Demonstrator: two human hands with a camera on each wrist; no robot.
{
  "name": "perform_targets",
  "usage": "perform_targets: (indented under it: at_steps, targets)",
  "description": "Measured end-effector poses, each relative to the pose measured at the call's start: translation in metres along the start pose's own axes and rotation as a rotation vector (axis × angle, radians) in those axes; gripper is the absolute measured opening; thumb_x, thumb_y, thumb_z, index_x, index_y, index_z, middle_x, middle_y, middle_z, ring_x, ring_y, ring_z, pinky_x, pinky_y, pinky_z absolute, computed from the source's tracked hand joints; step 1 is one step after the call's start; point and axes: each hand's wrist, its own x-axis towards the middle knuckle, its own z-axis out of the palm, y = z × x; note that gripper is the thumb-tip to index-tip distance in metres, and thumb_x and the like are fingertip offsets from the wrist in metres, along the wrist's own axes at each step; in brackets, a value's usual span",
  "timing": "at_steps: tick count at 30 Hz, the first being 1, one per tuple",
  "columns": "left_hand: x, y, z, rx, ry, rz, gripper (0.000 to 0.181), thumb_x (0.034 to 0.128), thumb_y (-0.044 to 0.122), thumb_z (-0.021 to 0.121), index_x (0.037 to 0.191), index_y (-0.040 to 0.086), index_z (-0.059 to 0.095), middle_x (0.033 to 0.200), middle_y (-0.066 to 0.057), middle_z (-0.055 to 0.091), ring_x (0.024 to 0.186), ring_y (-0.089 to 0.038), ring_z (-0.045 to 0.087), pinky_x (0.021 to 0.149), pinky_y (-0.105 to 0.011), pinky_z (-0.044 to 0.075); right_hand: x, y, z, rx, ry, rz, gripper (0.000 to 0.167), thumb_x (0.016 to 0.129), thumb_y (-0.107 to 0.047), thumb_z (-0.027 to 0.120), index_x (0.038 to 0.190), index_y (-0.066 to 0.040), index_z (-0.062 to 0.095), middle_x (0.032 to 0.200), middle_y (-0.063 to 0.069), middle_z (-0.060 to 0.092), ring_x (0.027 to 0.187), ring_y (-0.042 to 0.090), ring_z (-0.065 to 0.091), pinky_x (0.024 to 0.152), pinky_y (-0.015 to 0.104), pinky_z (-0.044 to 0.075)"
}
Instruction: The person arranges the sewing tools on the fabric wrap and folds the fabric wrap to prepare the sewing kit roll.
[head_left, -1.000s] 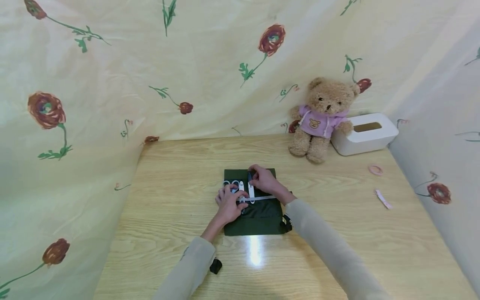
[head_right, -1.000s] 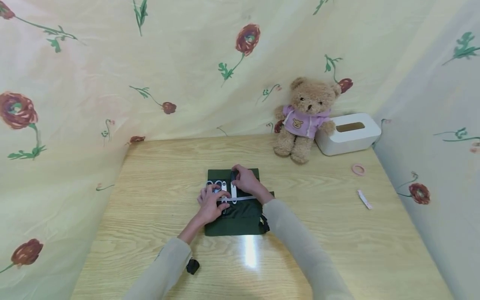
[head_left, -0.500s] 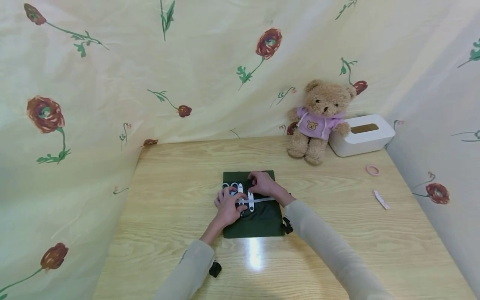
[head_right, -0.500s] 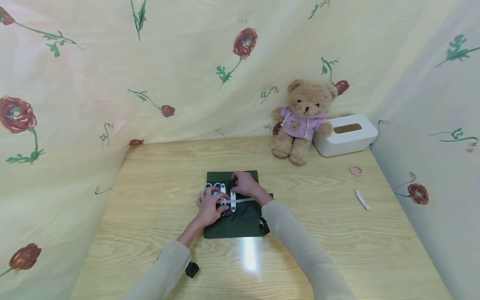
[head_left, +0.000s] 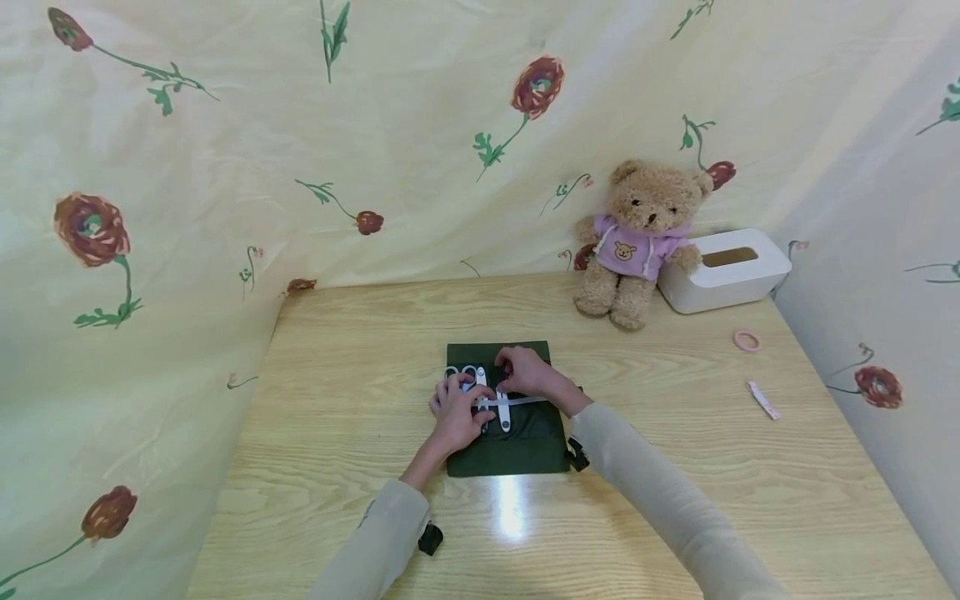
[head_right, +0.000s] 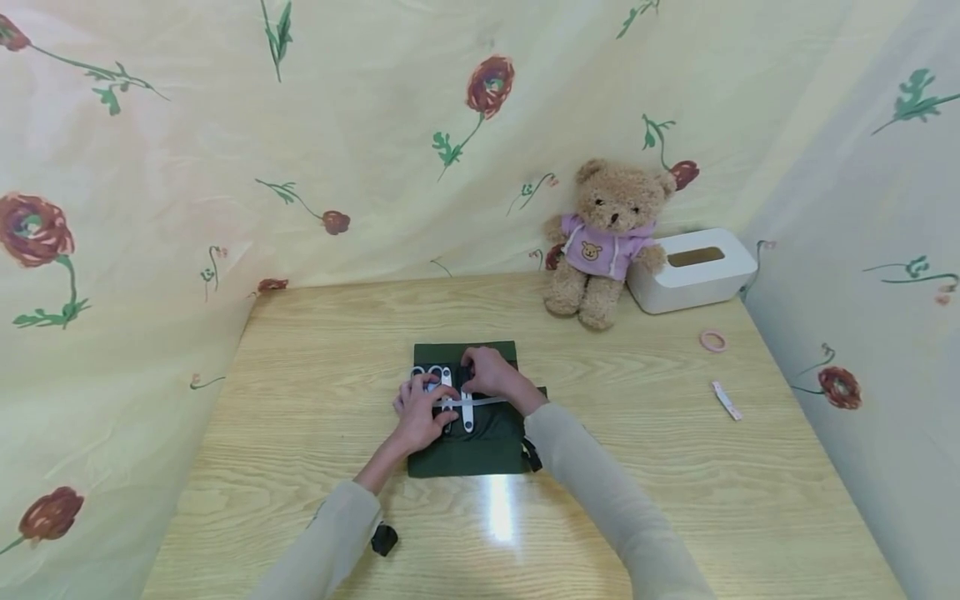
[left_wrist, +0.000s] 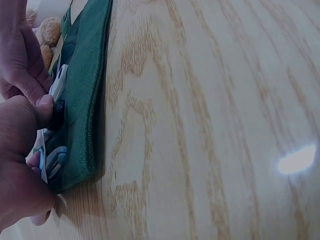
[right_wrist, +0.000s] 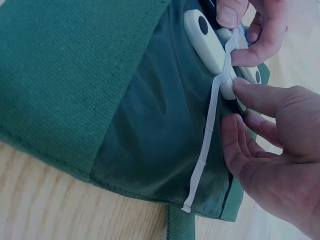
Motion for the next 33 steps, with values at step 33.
perform_targets:
  at_steps: [33]
  targets:
    - [-0.0021,-0.0016,-0.0011,-0.001,-0.020,0.021,0.019,0.0903,0.021,0.075,0.109,0.022,0.069,0.143,-0.017,0.035,0.128,-0.043,0.021,0.093,-0.061,0.021,-0.0018,0.0015,0.0030,-0.035,0.001,-0.005,0.038,0.086,-0.007,0.078,0.119,0.003,0.061,0.096,0.009,0.058,0.085,0.022,0.055,0.074,0.036,0.047]
